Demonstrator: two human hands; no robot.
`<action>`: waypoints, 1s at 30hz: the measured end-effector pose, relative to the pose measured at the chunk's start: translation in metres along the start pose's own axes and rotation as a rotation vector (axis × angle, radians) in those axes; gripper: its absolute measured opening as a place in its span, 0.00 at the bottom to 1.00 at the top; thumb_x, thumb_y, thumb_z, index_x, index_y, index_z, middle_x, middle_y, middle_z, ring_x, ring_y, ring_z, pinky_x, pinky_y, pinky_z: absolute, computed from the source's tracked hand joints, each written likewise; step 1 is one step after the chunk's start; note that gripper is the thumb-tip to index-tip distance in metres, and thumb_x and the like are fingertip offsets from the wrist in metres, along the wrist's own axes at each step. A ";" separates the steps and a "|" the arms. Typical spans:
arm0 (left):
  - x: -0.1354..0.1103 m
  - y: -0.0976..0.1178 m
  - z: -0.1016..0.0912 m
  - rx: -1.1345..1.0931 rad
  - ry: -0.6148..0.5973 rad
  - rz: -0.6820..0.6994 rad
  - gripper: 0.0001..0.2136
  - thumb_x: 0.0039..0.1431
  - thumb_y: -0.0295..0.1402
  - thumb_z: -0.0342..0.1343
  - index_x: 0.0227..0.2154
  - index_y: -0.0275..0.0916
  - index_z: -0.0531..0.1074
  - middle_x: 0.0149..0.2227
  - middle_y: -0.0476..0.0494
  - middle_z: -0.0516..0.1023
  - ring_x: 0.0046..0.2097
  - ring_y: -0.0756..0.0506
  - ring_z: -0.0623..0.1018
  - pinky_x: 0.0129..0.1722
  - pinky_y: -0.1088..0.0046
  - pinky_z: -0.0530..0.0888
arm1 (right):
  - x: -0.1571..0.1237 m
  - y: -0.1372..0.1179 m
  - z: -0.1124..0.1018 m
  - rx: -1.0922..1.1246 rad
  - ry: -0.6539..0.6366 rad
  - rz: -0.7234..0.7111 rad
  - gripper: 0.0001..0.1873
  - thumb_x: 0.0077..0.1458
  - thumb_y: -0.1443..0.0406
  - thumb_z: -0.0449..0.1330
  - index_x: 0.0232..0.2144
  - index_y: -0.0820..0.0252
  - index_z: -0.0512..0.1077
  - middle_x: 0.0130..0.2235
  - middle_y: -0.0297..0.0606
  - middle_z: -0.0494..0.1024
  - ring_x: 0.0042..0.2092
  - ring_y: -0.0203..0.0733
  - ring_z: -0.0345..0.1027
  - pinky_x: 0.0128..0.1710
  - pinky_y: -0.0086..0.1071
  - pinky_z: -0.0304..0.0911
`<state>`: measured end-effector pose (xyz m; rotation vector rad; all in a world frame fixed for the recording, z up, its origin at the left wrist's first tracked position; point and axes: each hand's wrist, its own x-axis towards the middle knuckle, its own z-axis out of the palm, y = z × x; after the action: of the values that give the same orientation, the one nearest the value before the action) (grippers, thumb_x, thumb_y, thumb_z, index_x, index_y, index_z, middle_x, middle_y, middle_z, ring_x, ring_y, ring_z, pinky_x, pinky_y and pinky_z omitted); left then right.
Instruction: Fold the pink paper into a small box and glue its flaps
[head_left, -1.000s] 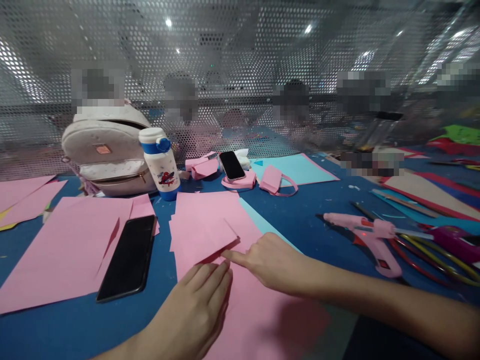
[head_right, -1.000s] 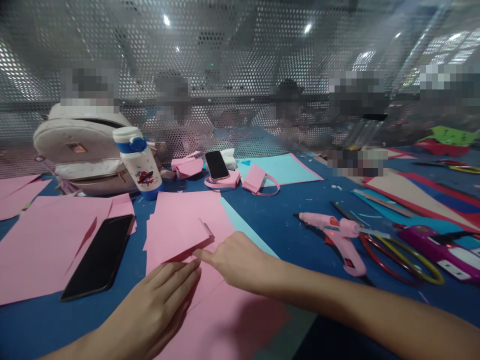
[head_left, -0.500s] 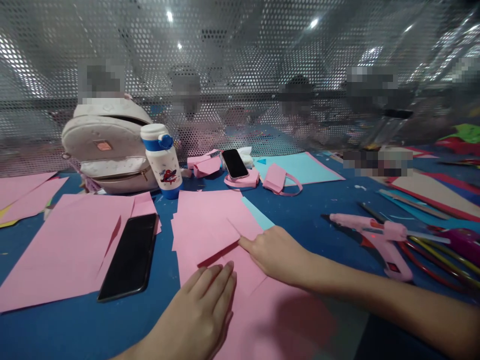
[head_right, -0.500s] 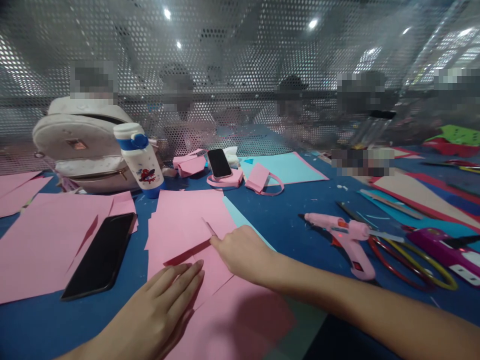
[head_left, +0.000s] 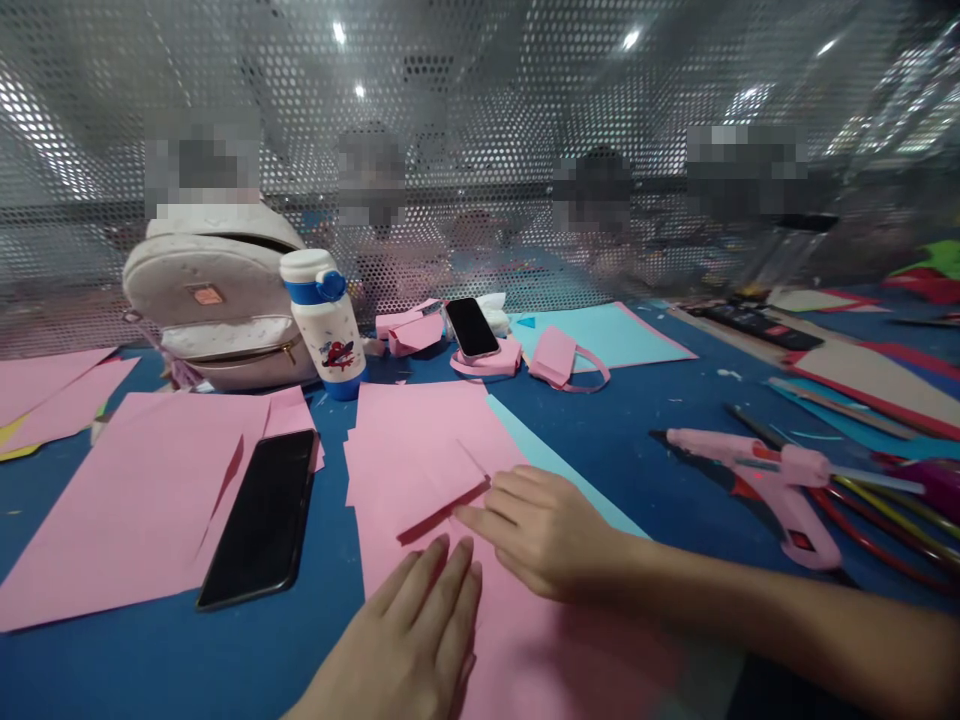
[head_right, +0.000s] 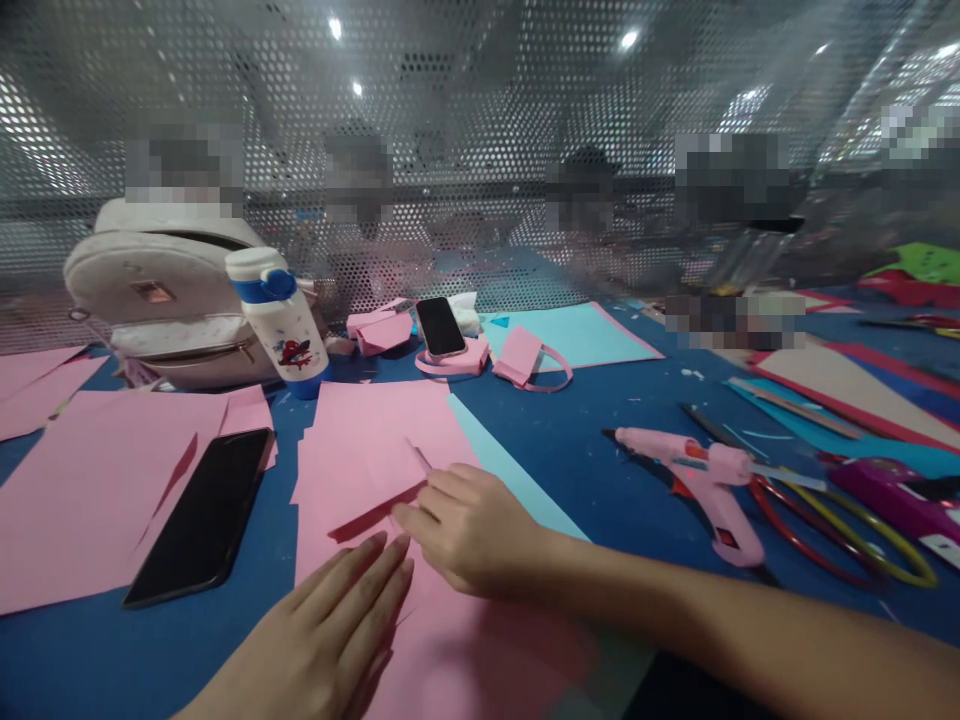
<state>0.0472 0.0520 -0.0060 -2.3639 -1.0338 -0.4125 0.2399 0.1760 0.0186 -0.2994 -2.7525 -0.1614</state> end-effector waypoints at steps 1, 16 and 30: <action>0.000 0.001 0.001 -0.011 0.019 -0.011 0.17 0.72 0.31 0.44 0.52 0.30 0.74 0.52 0.40 0.81 0.51 0.39 0.81 0.50 0.65 0.75 | 0.001 -0.004 0.003 0.026 0.084 -0.037 0.16 0.62 0.71 0.50 0.44 0.66 0.77 0.33 0.44 0.82 0.36 0.45 0.73 0.36 0.37 0.64; 0.000 0.006 -0.009 -0.221 -0.037 -0.106 0.12 0.61 0.26 0.50 0.44 0.31 0.74 0.38 0.38 0.82 0.40 0.37 0.81 0.41 0.60 0.80 | 0.041 -0.029 0.003 0.549 -0.307 0.111 0.21 0.63 0.67 0.47 0.52 0.68 0.74 0.50 0.49 0.79 0.48 0.48 0.73 0.49 0.42 0.67; -0.004 0.008 -0.006 -0.232 -0.053 -0.082 0.15 0.63 0.24 0.47 0.49 0.25 0.72 0.44 0.32 0.81 0.47 0.36 0.82 0.53 0.58 0.78 | 0.019 -0.027 -0.001 0.516 -0.267 0.087 0.28 0.64 0.66 0.49 0.64 0.70 0.63 0.64 0.52 0.68 0.66 0.51 0.57 0.66 0.51 0.51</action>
<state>0.0502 0.0415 -0.0062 -2.5548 -1.1657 -0.5281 0.2168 0.1535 0.0242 -0.3124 -2.9015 0.6448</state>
